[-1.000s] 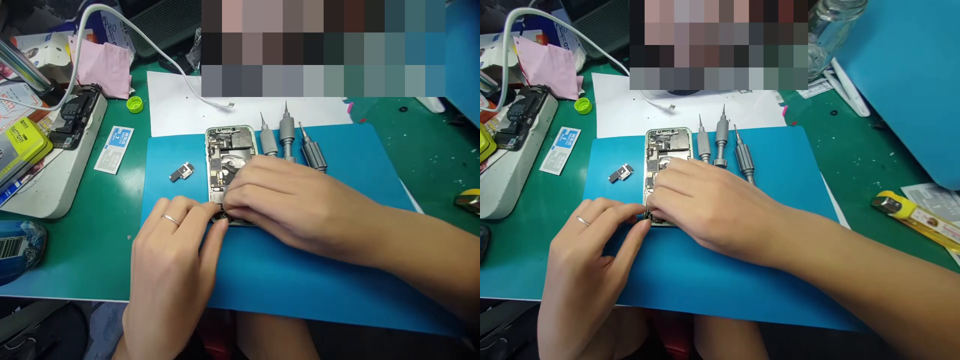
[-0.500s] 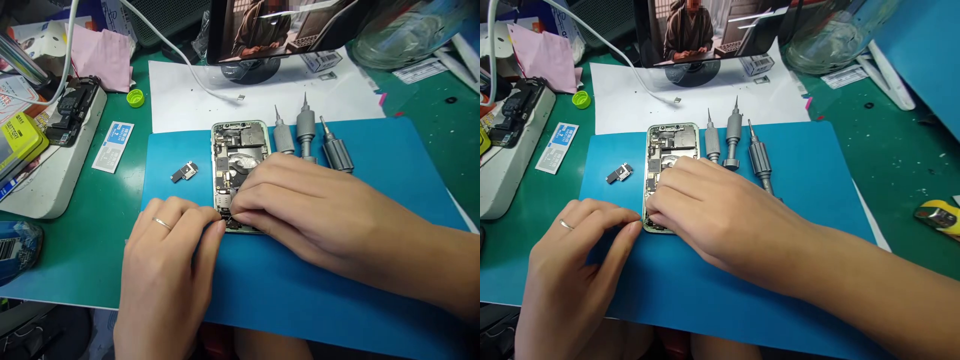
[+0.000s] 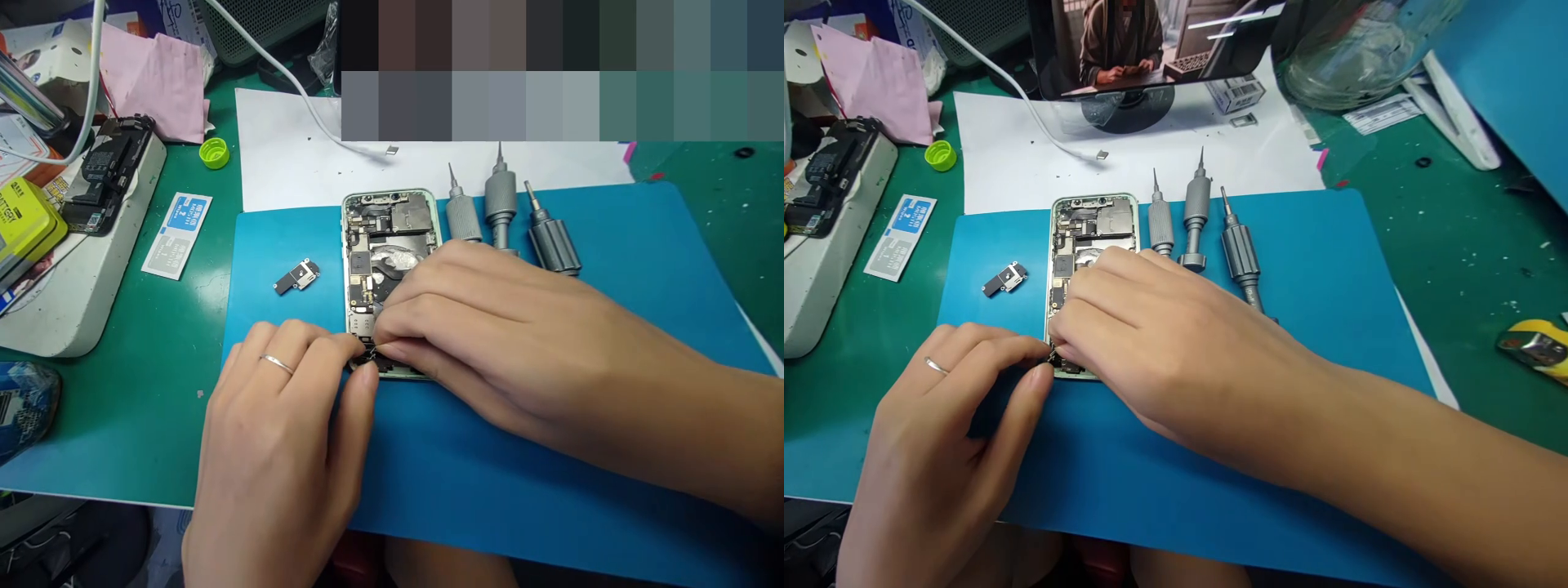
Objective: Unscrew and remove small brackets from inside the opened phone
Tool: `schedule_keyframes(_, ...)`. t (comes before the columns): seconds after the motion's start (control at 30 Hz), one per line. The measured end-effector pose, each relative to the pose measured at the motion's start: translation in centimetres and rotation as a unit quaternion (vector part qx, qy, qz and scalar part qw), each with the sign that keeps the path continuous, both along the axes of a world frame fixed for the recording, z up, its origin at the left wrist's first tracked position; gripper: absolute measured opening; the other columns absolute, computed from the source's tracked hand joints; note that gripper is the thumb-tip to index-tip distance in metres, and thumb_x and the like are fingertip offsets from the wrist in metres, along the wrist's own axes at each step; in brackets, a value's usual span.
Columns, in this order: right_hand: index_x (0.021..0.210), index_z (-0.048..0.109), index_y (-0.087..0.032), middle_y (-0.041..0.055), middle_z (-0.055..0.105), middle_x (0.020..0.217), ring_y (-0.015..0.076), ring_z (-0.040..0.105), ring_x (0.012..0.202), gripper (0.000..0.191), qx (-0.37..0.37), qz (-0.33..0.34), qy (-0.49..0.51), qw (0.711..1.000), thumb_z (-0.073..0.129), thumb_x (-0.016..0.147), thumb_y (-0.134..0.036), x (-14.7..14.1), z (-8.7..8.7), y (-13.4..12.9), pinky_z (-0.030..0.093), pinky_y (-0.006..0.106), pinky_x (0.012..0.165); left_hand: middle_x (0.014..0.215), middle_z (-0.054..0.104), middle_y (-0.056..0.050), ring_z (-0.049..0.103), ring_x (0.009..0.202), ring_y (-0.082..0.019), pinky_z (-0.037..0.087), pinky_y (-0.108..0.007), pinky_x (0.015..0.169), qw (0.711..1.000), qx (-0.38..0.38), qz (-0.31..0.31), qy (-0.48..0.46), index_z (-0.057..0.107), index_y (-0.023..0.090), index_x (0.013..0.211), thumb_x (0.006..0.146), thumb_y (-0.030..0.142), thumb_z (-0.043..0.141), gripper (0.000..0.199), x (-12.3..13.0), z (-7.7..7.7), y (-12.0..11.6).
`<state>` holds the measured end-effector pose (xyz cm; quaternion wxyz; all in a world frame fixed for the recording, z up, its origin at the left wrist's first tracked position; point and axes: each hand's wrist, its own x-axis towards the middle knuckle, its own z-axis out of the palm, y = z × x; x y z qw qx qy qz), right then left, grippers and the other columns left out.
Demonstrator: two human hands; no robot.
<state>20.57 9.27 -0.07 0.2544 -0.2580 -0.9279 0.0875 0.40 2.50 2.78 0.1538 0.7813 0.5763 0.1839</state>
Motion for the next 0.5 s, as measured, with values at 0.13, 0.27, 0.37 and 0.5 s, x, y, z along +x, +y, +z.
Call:
schedule_keyframes(0.13,0.094,0.068,-0.015,0.0067,0.069,0.089,0.0202,0.059,0.084,0.02,-0.001,-0.002,-0.002,1.0,0.054,0.107,-0.021,-0.12,0.21,-0.2,0.05,0.037,0.076,0.092,0.066,0.0,0.055,0.086,-0.02,0.039,-0.039,0.076,1.0,0.0,-0.006,0.002,0.061,0.023,0.09,0.109,0.021,0.051,0.021,0.01,-0.07,0.07)
schedule_keyframes(0.27,0.095,0.069,-0.015,0.007,0.069,0.09,0.0206,0.06,0.085,0.022,-0.007,-0.003,-0.006,1.0,0.052,0.108,-0.022,-0.17,0.17,-0.21,0.049,0.037,0.077,0.089,0.064,0.0,0.053,0.082,-0.02,0.037,-0.04,0.071,1.0,-0.005,-0.006,0.0,0.058,0.023,0.088,0.108,0.02,0.049,0.023,0.04,-0.02,-0.01)
schedule_keyframes(0.37,0.098,0.069,-0.016,0.0071,0.07,0.092,0.0206,0.062,0.086,0.023,-0.004,-0.008,-0.005,1.0,0.049,0.109,-0.02,-0.08,0.12,-0.08,0.049,0.037,0.078,0.085,0.061,0.0,0.051,0.08,-0.02,0.035,-0.04,0.069,1.0,-0.006,0.002,-0.005,0.057,0.023,0.086,0.108,0.02,0.048,0.024,0.17,0.06,-0.01)
schedule_keyframes(0.5,0.099,0.069,-0.018,0.0066,0.071,0.093,0.0207,0.063,0.086,0.025,0.001,-0.01,-0.011,1.0,0.047,0.11,-0.02,-0.04,0.22,-0.06,0.05,0.036,0.078,0.084,0.058,0.0,0.049,0.077,-0.019,0.036,-0.04,0.068,1.0,-0.005,0.011,-0.019,0.056,0.023,0.088,0.108,0.02,0.047,0.023,0.23,0.11,-0.01)
